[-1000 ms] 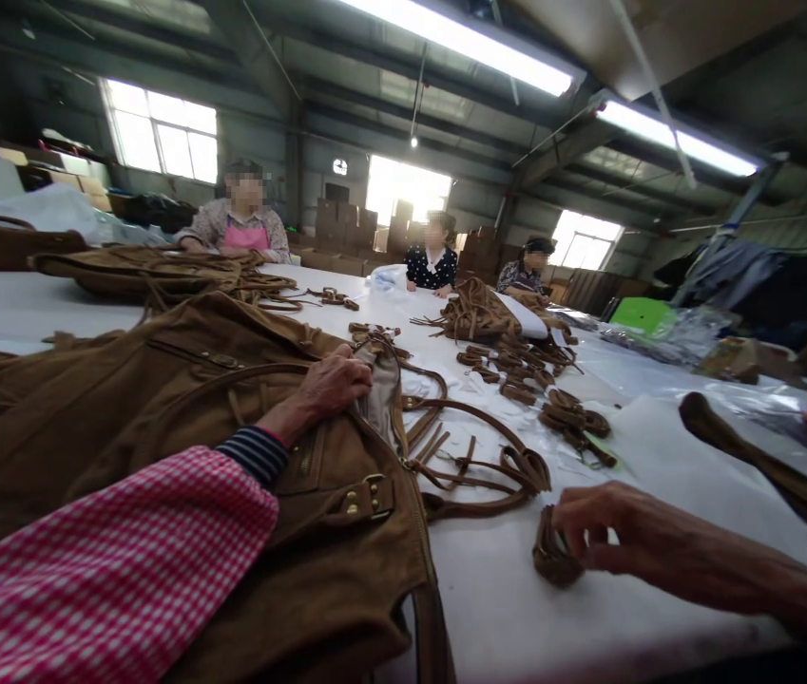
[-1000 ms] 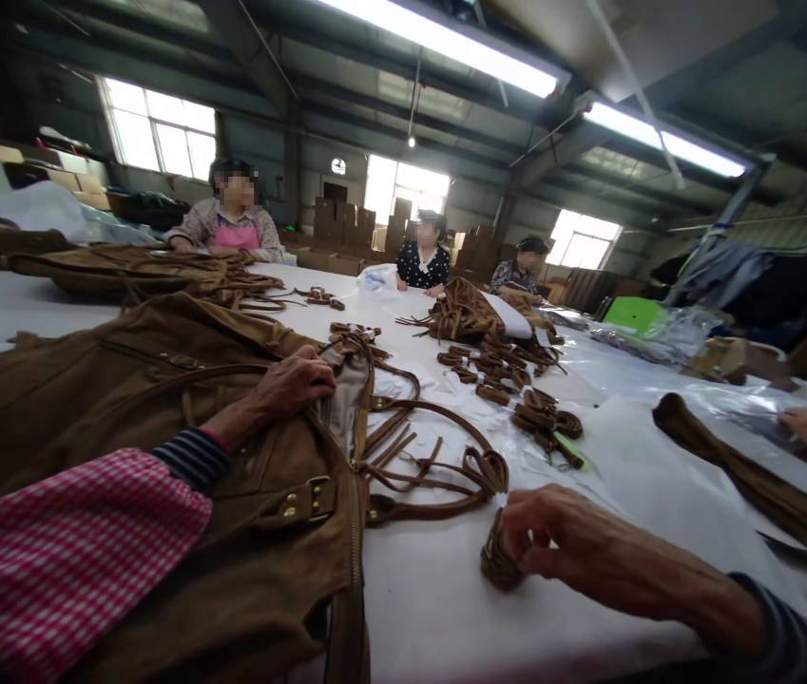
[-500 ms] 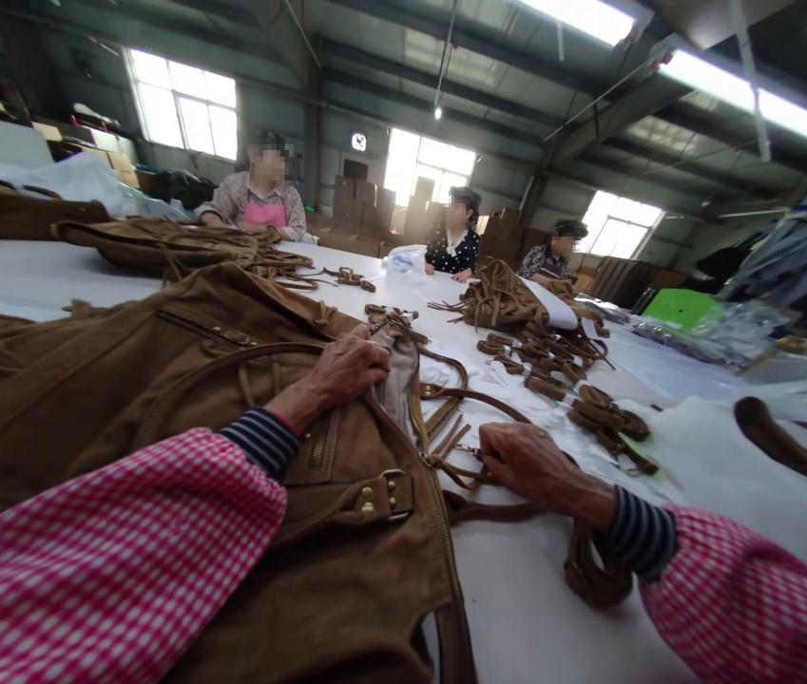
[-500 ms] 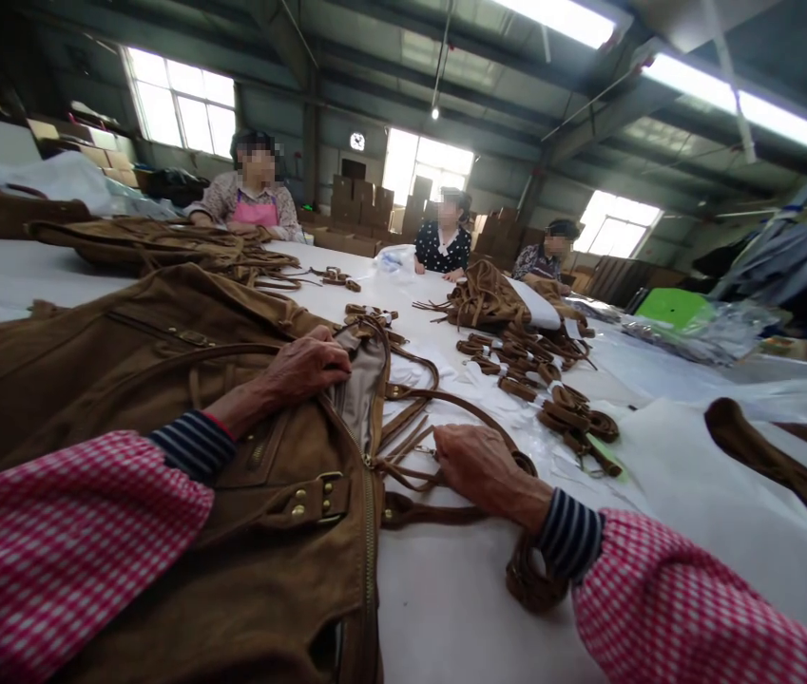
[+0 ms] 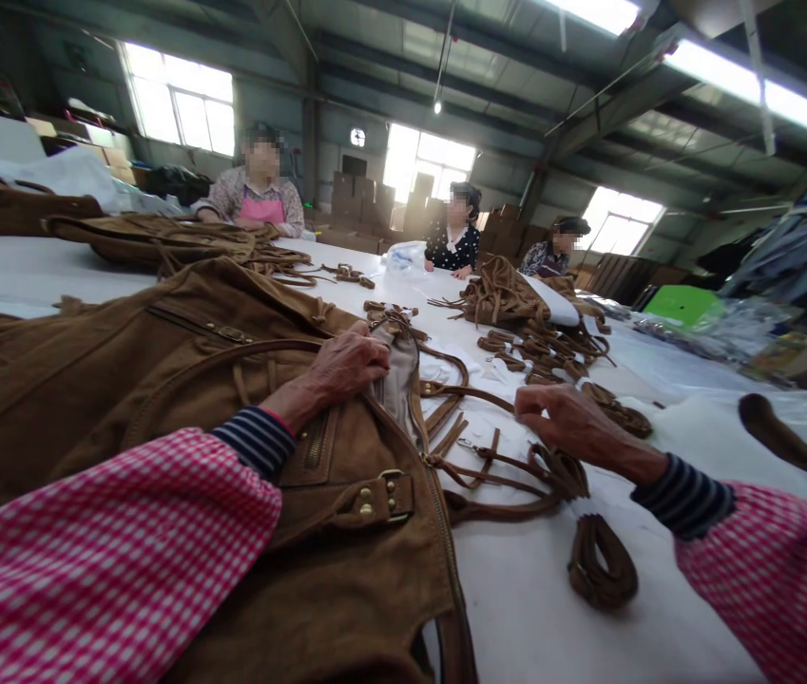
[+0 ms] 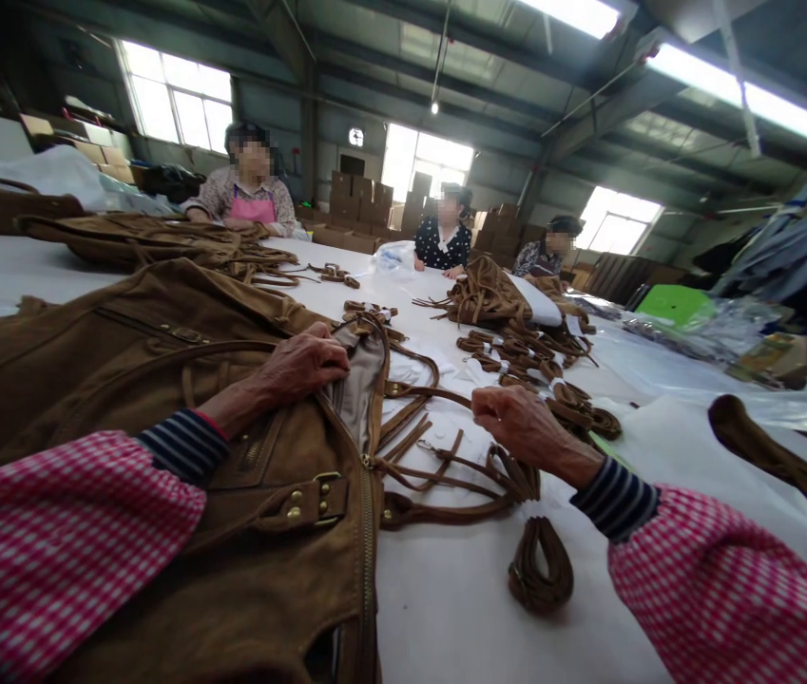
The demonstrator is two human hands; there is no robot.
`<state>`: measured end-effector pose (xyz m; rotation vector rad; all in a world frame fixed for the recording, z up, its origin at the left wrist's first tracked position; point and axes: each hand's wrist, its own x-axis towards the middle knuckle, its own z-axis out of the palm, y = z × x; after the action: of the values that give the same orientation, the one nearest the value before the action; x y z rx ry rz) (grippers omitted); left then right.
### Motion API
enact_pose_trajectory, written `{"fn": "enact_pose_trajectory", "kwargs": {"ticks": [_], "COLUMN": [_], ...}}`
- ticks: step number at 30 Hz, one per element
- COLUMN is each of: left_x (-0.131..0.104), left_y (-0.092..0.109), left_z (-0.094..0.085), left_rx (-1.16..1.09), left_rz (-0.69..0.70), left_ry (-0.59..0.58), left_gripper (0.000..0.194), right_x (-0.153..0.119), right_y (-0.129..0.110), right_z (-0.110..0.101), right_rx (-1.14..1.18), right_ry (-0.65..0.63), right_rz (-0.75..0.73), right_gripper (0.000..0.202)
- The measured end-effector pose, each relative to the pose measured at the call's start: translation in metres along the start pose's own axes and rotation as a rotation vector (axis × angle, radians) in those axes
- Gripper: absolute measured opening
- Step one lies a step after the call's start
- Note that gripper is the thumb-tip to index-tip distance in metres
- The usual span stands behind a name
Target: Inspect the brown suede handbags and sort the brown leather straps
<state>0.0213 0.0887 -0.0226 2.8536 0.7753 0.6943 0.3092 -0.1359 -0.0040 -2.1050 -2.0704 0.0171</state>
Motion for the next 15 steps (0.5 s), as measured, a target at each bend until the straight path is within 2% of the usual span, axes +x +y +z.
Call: {"fn": "enact_pose_trajectory", "kwargs": {"ticks": [4, 8, 15], "left_x": [-0.0003, 0.0004, 0.0011], "left_y": [-0.0002, -0.0025, -0.0046], "left_z": [-0.0003, 0.0024, 0.0053], "left_rx": [-0.001, -0.004, 0.003], "left_rz": [-0.003, 0.001, -0.006], "left_ry": [0.004, 0.014, 0.021], "left_gripper": [0.017, 0.016, 0.015], "right_x": [0.0009, 0.0018, 0.0074], "right_y": [0.0041, 0.0051, 0.0051], "right_z": [-0.0122, -0.0124, -0.0087], "right_rx": [-0.309, -0.401, -0.512], "right_ry": [-0.053, -0.087, -0.06], "right_rz": [-0.156, -0.291, -0.384], "right_gripper": [0.022, 0.023, 0.023]}}
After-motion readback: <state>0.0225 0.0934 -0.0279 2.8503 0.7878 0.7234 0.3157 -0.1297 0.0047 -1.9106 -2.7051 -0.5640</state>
